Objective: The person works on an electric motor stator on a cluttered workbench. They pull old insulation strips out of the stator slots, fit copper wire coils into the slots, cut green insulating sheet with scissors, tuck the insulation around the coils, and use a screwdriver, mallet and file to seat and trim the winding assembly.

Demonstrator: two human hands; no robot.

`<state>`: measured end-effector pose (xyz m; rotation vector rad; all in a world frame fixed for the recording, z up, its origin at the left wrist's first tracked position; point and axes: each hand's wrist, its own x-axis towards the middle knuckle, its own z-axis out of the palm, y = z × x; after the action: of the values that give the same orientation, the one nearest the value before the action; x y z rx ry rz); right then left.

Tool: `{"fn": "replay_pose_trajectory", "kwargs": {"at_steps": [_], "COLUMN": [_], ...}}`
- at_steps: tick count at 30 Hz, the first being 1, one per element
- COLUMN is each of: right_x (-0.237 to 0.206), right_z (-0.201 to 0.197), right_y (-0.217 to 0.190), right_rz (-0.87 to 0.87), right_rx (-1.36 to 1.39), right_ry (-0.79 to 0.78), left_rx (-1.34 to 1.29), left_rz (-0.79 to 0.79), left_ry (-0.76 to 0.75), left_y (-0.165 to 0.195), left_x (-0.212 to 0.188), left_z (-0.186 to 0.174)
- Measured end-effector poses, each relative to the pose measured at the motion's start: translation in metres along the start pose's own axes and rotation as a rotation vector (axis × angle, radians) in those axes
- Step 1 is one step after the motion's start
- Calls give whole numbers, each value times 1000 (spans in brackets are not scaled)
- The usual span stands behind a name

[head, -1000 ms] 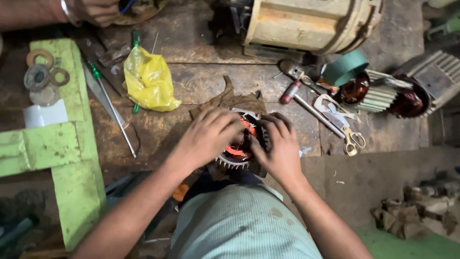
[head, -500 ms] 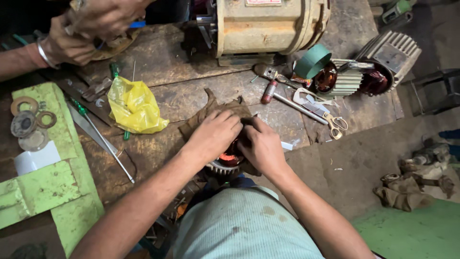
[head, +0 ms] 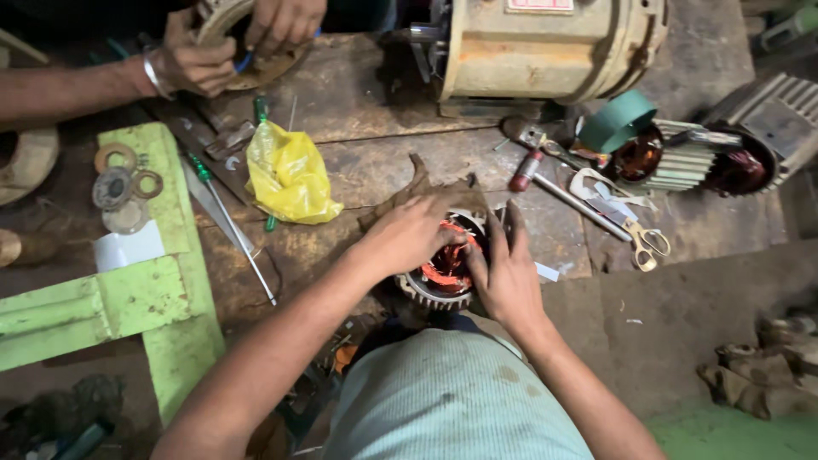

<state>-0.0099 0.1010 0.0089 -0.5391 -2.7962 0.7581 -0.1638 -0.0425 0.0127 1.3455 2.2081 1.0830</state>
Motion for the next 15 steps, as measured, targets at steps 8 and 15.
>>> {"fn": "replay_pose_trajectory", "kwargs": {"at_steps": [8, 15], "right_x": [9, 11], "right_z": [6, -7], "right_y": [11, 23], "right_rz": [158, 85], "right_rx": [132, 182], "right_ry": [-17, 82], "left_rx": [32, -28], "left_rz": [-58, -105], "left_ry": [-7, -19], "left_y": [-4, 10], "left_x": [22, 39], "left_z": [6, 14]}}
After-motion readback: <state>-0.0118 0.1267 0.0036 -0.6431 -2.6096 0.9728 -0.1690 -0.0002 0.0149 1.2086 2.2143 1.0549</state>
